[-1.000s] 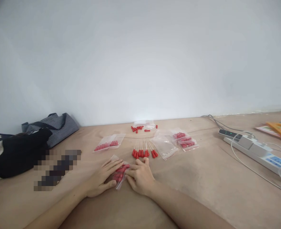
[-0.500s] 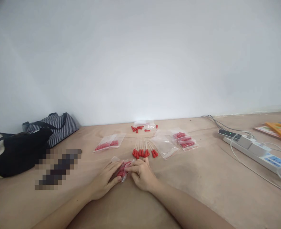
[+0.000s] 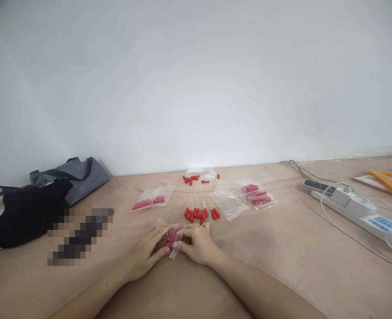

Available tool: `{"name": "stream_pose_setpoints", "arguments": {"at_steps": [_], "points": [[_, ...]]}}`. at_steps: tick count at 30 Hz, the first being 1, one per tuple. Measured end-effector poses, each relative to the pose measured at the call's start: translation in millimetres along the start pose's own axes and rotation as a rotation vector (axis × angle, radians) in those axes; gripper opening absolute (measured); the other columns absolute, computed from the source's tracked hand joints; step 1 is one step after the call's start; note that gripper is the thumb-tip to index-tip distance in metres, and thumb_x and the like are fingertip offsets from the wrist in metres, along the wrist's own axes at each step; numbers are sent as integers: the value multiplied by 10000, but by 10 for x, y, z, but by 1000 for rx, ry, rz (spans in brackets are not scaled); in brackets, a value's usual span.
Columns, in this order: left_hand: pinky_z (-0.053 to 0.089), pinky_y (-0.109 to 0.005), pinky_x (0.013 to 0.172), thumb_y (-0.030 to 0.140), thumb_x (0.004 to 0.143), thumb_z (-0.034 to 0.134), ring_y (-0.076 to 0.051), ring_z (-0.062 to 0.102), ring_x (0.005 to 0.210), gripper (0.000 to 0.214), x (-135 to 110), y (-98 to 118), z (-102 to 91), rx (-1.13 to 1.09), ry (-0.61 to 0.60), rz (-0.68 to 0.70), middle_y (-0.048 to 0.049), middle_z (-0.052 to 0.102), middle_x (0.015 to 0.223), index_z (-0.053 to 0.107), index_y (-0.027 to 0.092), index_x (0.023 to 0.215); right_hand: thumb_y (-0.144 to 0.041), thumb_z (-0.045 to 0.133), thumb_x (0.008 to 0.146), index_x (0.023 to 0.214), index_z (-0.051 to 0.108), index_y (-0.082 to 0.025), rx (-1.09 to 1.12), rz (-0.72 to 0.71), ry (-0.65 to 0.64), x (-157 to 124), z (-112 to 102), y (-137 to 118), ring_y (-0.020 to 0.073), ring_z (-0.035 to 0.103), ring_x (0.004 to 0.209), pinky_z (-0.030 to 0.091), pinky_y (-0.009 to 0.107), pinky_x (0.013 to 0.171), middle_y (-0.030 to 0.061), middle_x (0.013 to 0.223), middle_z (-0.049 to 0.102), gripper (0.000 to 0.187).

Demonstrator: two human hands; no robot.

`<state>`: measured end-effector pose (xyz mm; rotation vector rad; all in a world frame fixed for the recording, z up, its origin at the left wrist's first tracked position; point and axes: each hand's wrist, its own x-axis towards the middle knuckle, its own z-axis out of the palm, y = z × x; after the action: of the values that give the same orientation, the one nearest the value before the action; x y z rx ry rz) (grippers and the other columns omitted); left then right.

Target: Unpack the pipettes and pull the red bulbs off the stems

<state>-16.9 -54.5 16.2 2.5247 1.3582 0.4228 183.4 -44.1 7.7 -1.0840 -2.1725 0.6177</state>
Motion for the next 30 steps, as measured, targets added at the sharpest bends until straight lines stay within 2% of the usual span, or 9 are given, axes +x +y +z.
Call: {"name": "stream_pose_setpoints", "arguments": {"at_steps": [5,8,14,17,20,25,30], "points": [[246,-444,1017,395,839,405,-225,391,1174,494,-5,0,3,12,7,0,-58,440,1288,310,244,1299,-353,663,632,762,598,-214,36,110,-31,-2,40,-59,118,529,645,247,287,720,-59,669,613,202],[240,-449,1019,410,839,404,-226,394,1171,494,-6,-8,-2,0,-1,12,-62,447,1281,320,235,1293,-318,685,588,791,570,-216,32,139,0,-8,70,-112,131,524,684,235,289,720,-59,690,603,255],[252,-436,1019,437,834,407,-221,409,1161,483,-2,-26,-4,-12,0,38,-53,457,1275,348,251,1276,-243,602,631,695,539,-200,-31,52,-9,-20,71,-154,131,499,727,216,295,718,-49,699,576,100],[278,-419,1011,420,843,393,-217,402,1167,469,-7,-43,13,3,-4,13,-62,453,1278,365,223,1268,-207,568,621,689,516,-181,-109,70,43,-25,52,-134,130,480,714,218,296,712,-36,679,547,89],[298,-407,1005,404,852,379,-209,407,1165,458,-10,-53,24,19,7,19,-69,460,1272,375,199,1262,-206,527,649,723,520,-182,-160,65,40,-36,26,-130,139,475,752,217,297,714,-19,722,560,78],[326,-403,992,398,855,376,-199,424,1152,455,-10,-43,12,35,39,45,-54,468,1265,353,224,1275,-339,590,663,801,579,-235,-167,24,-16,-42,3,-149,167,474,858,204,314,739,-13,852,613,172],[307,-425,1002,368,864,364,-206,400,1176,441,-13,-69,19,57,3,32,-54,445,1289,353,217,1278,-295,635,606,731,629,-266,-113,64,-28,-36,-30,-125,173,499,832,216,339,764,-38,764,635,128]]}}
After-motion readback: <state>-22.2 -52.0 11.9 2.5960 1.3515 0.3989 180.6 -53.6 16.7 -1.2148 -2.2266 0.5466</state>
